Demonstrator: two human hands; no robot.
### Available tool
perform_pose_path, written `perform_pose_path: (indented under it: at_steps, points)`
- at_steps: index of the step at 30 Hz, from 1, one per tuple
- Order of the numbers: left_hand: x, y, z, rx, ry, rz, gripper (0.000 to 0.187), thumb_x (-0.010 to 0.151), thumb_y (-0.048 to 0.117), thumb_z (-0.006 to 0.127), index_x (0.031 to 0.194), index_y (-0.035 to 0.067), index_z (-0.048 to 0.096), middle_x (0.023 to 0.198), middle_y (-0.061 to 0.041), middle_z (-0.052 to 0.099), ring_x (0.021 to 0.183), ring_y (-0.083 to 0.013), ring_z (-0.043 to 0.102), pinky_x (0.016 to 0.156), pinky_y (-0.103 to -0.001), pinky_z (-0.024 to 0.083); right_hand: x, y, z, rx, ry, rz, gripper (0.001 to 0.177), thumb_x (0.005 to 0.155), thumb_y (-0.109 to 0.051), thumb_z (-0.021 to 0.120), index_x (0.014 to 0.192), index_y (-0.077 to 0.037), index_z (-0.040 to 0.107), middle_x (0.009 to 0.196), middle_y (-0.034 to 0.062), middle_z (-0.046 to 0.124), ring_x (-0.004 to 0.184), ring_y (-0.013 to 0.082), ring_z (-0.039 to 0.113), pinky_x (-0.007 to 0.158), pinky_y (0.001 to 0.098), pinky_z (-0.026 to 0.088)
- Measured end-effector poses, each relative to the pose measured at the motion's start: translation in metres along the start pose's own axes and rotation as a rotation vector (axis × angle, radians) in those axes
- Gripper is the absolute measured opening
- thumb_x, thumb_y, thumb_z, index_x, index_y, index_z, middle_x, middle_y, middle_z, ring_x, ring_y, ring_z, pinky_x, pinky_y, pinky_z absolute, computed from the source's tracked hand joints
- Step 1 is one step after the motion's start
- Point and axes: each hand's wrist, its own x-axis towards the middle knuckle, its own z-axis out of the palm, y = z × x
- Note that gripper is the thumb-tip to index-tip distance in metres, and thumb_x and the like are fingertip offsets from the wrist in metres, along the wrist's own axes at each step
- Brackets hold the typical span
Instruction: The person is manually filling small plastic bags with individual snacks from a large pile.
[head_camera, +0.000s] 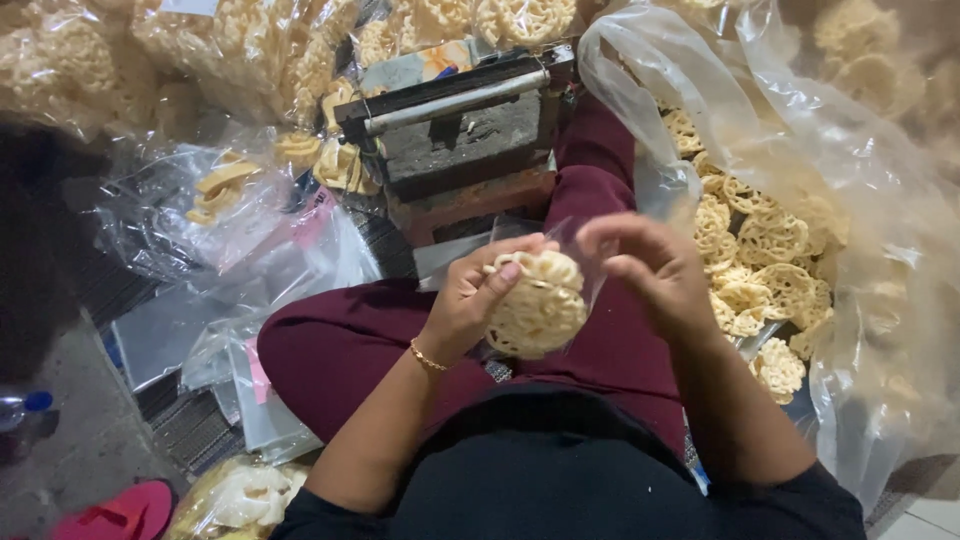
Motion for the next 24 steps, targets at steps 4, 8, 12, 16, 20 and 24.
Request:
perform_pose_path:
  at_steps: [4,8,12,16,20,24]
  points:
    - [0.001,-0.013,-0.007,0.088,0.006,0.075,0.042,0.102,0.024,0.059,0.139,0.004,0.064,0.121,-0.017,0.074,0.112,-0.0218,0.068,0.097,-0.041,0.056,-0.001,0.017,0.004,0.054,0.007,0.015,0.01,0.092,0.001,0.069,0.1,0.007,0.07,0.097,0.0199,0.072,0.086,0.0227,0.068,0.083,0.0381,0.055]
    - [0.003,-0.007,-0.008,0.464,0.251,0.316,0.042,0.102,0.028,0.063,0.136,0.004,0.063,0.119,-0.019,0.073,0.109,-0.0338,0.071,0.094,-0.046,0.058,-0.001,0.03,0.008,0.221,0.058,0.048,0.007,0.096,0.004,0.063,0.102,0.007,0.064,0.09,0.0209,0.068,0.078,0.0226,0.069,0.074,0.0367,0.056]
    - [0.003,0.0,-0.004,0.586,0.377,0.419,0.031,0.102,0.022,0.062,0.124,0.003,0.072,0.106,-0.019,0.077,0.099,-0.0336,0.076,0.084,-0.043,0.063,0.002,0.027,0.019,0.223,0.087,0.057,0.009,0.096,-0.002,0.064,0.092,0.005,0.066,0.089,0.0189,0.07,0.08,0.0212,0.069,0.07,0.0319,0.055]
    - [0.004,0.016,-0.001,0.524,0.336,0.315,0.03,0.105,0.022,0.056,0.117,0.002,0.075,0.106,-0.019,0.077,0.099,-0.0346,0.075,0.084,-0.042,0.063,0.002,0.038,0.014,0.235,0.114,0.044,0.012,0.097,-0.002,0.064,0.088,0.005,0.065,0.089,0.022,0.07,0.079,0.0258,0.07,0.071,0.0354,0.055]
    - [0.005,0.013,-0.019,0.01,0.443,0.093,0.031,0.103,0.022,0.054,0.104,0.002,0.077,0.103,-0.018,0.078,0.096,-0.0251,0.076,0.081,-0.036,0.063,0.003,0.025,0.002,0.346,0.293,0.053,0.013,0.1,-0.001,0.06,0.087,-0.001,0.058,0.098,0.02,0.068,0.095,0.0268,0.071,0.085,0.037,0.058]
    - [0.007,0.013,-0.027,-0.109,0.487,0.121,0.028,0.103,0.021,0.056,0.099,0.001,0.075,0.105,-0.023,0.076,0.093,-0.0299,0.077,0.079,-0.037,0.064,0.003,0.03,-0.011,0.376,0.174,0.031,0.012,0.101,-0.01,0.058,0.093,-0.003,0.056,0.109,0.0249,0.067,0.11,0.0324,0.071,0.092,0.0409,0.057]
